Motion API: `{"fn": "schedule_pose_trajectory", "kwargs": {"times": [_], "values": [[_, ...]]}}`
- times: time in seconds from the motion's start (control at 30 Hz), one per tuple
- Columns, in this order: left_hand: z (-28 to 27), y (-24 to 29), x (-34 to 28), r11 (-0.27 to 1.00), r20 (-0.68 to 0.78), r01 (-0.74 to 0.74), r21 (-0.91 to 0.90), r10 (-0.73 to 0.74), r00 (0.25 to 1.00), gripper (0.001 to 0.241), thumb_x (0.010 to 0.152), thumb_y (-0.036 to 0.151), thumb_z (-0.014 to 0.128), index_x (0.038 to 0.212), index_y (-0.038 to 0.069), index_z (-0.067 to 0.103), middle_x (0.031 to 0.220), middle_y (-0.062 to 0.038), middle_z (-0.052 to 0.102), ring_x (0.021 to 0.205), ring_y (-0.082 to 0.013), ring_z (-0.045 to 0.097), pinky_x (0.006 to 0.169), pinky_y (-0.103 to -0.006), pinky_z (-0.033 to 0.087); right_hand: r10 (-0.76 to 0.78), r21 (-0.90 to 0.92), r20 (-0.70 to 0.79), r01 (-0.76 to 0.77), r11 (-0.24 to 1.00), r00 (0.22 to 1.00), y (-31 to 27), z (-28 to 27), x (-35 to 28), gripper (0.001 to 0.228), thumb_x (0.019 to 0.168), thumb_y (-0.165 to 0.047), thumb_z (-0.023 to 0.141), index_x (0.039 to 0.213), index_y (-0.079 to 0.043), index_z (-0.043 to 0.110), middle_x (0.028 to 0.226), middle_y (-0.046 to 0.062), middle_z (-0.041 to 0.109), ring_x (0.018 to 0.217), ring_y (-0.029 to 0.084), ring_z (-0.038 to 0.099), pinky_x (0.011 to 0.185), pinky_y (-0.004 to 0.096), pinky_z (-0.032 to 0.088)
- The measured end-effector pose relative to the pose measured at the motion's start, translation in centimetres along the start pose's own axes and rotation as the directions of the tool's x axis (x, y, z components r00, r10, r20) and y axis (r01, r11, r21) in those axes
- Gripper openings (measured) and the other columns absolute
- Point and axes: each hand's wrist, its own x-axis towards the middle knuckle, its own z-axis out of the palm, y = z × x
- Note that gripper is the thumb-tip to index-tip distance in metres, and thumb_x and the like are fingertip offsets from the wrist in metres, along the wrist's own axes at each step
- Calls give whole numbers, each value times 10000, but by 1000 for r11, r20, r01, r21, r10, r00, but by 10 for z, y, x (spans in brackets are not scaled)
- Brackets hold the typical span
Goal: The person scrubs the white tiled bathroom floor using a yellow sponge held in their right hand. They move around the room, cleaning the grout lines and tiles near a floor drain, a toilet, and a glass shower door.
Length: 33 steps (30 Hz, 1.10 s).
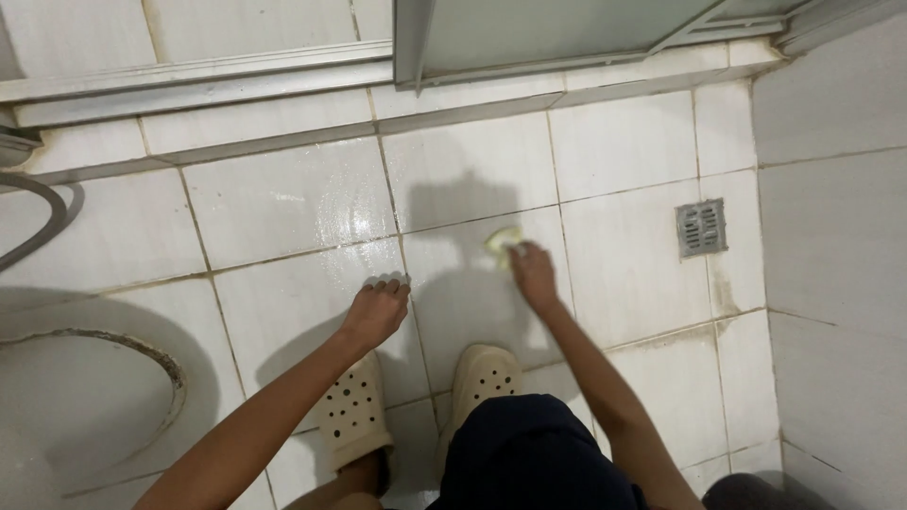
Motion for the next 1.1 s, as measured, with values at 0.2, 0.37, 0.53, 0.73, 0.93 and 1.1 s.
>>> {"fn": "schedule_pose_trajectory", "kwargs": {"times": [0.2, 0.37, 0.53, 0.73, 0.93, 1.1], "values": [[-13, 3, -1, 1000, -2, 8, -3, -8, 1000, 84, 982, 153, 591, 964, 110, 661, 828, -44, 654, 744, -172, 678, 625, -300, 532, 271, -111, -129, -285, 952, 954, 51, -34, 85, 349, 954, -172, 649, 1297, -235, 634, 1102, 69, 581, 879, 266, 662, 734, 409, 524], [-13, -1, -14, 1000, -13, 13, 23, -13, 1000, 69, 967, 141, 613, 920, 116, 656, 800, -37, 642, 720, -153, 666, 605, -283, 524, 364, -139, -152, -384, 913, 919, -6, -11, 165, 462, 855, -34, 724, 1288, -165, 625, 1031, 57, 516, 766, 239, 717, 652, 349, 561], [-15, -1, -13, 999, -25, 27, -26, -27, 999, 70, 963, 128, 612, 921, 103, 662, 805, -49, 651, 711, -165, 671, 592, -292, 531, -99, 226, 100, 74, 971, 990, -110, 72, 144, 424, 1018, -170, 510, 1438, -108, 509, 1284, 249, 568, 1200, 402, 575, 1000, 513, 428], [-27, 6, -7, 999, -20, 15, -39, -16, 1000, 87, 980, 136, 598, 976, 90, 672, 833, -55, 661, 736, -183, 682, 618, -311, 544, -292, 183, -47, 296, 938, 955, -169, 35, 44, 234, 967, -170, 621, 1196, -213, 645, 1175, 117, 620, 976, 280, 646, 762, 395, 491], [-16, -2, -6, 999, 15, 21, -32, -21, 1000, 76, 971, 139, 602, 957, 96, 662, 828, -52, 652, 745, -176, 680, 623, -302, 542, 17, 613, 243, -167, 773, 970, -63, -18, 21, 335, 1037, -332, 518, 1212, -132, 722, 1221, 168, 681, 1148, 375, 605, 977, 488, 454], [4, -7, -6, 1000, 1, 18, 3, -18, 1000, 78, 976, 148, 593, 951, 109, 655, 818, -41, 638, 736, -167, 668, 614, -297, 533, 117, 163, 184, -148, 975, 976, 39, -25, 72, 331, 1081, -321, 464, 1308, -149, 633, 1256, 166, 621, 1096, 366, 636, 918, 487, 500]]}}
